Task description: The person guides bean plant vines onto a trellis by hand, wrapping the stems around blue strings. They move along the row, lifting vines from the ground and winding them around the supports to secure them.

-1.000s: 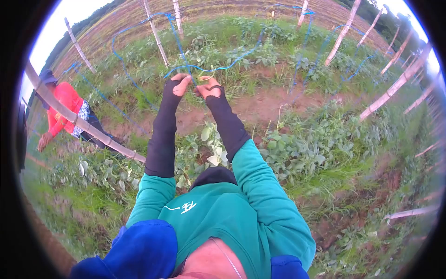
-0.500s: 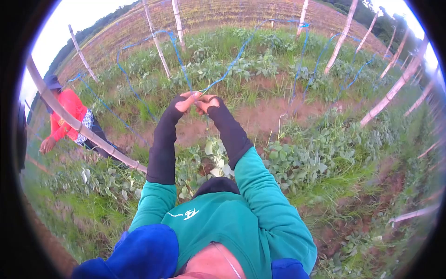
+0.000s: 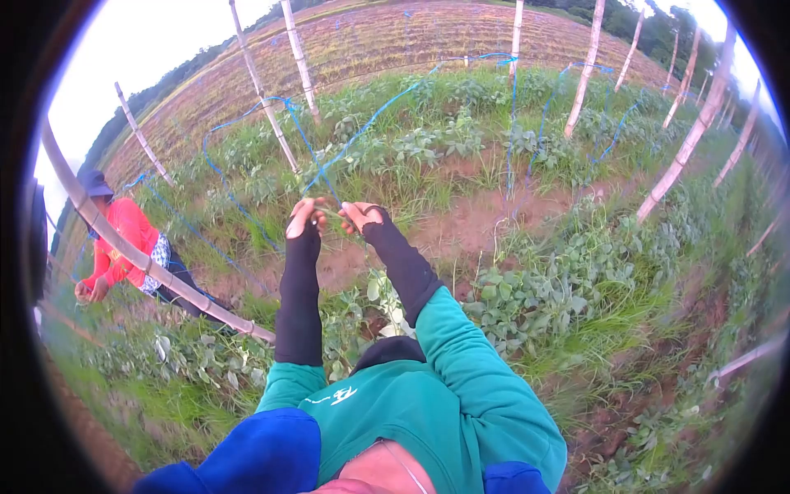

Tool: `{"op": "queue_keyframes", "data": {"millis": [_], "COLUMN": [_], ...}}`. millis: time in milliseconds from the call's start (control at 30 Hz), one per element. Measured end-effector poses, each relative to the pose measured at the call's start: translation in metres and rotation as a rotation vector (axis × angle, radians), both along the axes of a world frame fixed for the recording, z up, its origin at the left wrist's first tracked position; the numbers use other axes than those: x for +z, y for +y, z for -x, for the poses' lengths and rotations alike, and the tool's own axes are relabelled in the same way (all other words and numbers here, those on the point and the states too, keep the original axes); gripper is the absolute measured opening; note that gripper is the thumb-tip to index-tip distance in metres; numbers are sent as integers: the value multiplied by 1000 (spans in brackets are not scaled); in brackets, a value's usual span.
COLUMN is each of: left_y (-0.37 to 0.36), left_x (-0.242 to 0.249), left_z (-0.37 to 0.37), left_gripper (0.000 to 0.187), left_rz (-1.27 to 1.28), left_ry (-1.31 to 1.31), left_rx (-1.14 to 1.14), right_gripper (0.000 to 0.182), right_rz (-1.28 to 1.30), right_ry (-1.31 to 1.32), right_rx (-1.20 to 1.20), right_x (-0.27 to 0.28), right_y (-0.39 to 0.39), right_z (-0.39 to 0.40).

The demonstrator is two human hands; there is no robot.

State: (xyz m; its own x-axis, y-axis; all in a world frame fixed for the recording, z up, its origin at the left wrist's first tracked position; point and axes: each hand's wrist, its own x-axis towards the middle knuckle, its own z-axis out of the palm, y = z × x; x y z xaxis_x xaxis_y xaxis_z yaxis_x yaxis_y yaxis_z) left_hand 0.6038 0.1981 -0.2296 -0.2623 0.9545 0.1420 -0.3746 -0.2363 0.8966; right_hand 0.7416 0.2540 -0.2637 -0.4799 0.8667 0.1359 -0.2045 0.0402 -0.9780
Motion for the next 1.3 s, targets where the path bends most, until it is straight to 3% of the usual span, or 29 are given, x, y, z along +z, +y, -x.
{"op": "queue_keyframes", "data": {"millis": [33,167,267,367,500,567,633,733,767,833,900,967,1000,1033,1100,1167,1233,1300], "left_y": [-3,-16,-31,-40,-38,-43,-44,-48,-46,-34,-13,-1,7,12,3,-2,2,0], "left_x": [-3,3,27,47,51,59,64,74,72,60,36,21,13,8,20,31,27,23], "left_z": [1,6,-12,-29,-36,-43,-47,-52,-50,-37,-11,1,6,1,-22,-29,-27,-28], "left_gripper": [16,15,15,16,9,6,9,11,11,13,14,8,10,18,24,24,20,15], "left_rz": [-76,-110,-323,-325,-308,-348,-415,-428,-422,-451,-385,-185,-125,-117,-53,-37,-149,-74], "left_ry": [-288,-228,90,319,637,702,883,915,910,586,407,437,648,619,151,237,252,160], "left_rx": [50,159,229,167,249,264,301,269,294,333,297,199,171,122,-87,-60,-84,-37], "right_gripper": [34,29,31,34,24,16,15,13,13,13,14,18,19,20,21,25,23,20], "right_rz": [-4,-109,-320,-458,-779,-691,-428,-250,-254,29,132,136,138,134,149,115,98,50], "right_ry": [7,173,268,347,182,183,223,293,287,516,446,534,472,409,223,92,140,3], "right_rx": [-7,1,8,-35,-287,-309,-200,-179,-155,-218,-254,-159,-138,-120,-81,19,89,77], "right_x": [0,5,13,29,32,34,35,38,35,26,37,34,34,34,36,37,49,53], "right_y": [0,-8,-21,-38,-46,-49,-46,-46,-43,-32,-31,-23,-19,-16,-9,-2,-11,-13], "right_z": [1,7,10,10,-1,-4,-5,-6,-4,3,-5,-7,-7,-6,-5,-8,-13,-19]}}
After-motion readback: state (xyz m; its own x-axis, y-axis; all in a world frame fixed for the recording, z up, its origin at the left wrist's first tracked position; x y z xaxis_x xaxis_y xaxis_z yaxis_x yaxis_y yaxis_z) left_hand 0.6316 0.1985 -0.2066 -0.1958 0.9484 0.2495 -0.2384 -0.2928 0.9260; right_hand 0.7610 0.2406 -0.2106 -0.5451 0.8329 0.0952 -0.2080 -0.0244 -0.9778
